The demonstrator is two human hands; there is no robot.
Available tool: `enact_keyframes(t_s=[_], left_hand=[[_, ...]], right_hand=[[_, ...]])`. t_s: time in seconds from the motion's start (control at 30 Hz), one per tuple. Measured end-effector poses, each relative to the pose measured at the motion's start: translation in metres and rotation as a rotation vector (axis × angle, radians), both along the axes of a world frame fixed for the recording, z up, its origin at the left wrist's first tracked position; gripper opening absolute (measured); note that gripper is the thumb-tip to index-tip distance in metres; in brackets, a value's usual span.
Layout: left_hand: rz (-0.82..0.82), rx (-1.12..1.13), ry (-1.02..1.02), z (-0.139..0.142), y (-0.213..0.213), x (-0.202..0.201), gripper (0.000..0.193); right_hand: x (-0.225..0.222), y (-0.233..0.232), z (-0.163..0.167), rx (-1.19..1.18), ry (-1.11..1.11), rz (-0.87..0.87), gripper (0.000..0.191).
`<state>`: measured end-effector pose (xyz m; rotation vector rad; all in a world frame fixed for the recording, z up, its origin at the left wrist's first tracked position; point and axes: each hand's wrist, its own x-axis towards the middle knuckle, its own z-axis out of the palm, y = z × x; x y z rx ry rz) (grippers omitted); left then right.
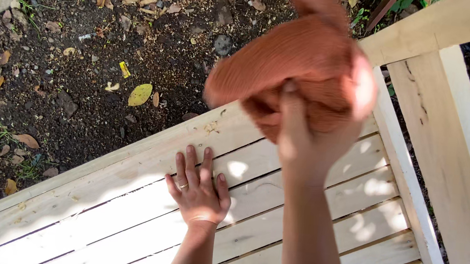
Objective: The person wipes the slatted surface of an unfinished wooden bench with a brown towel, moving along the bench to cover different sections. They occasionally brush leaves and debris off the slats by hand and set the towel down while picking debris from the surface.
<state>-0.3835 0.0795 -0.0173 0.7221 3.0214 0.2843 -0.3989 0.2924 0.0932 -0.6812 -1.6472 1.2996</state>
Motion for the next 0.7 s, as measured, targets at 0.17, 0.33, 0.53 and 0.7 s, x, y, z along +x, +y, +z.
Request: enact_keyframes(t_s=[0.17, 0.33, 0.53, 0.7], left_hand=[[0.009, -0.028, -0.047, 0.002, 0.001, -0.002, 0.066], [-0.001, 0.007, -0.013, 0.002, 0.001, -0.003, 0.065], [-0.023, 0.009, -0.042, -0.004, -0.002, -0.003, 0.07], [0.003, -0.088, -0.08, 0.002, 0.0, -0.004, 0.068]], right_hand=[[-0.001, 0.037, -0.02, 0.169, -0.88, -0.511, 0.058], [-0.026, -0.004, -0.017, -0.615, -0.187, 0.15, 0.06], [-0.017, -0.015, 0.008, 0.04, 0.047, 0.012, 0.065], [-0.026, -0.012, -0.014, 0.192, -0.786, -0.465, 0.077]])
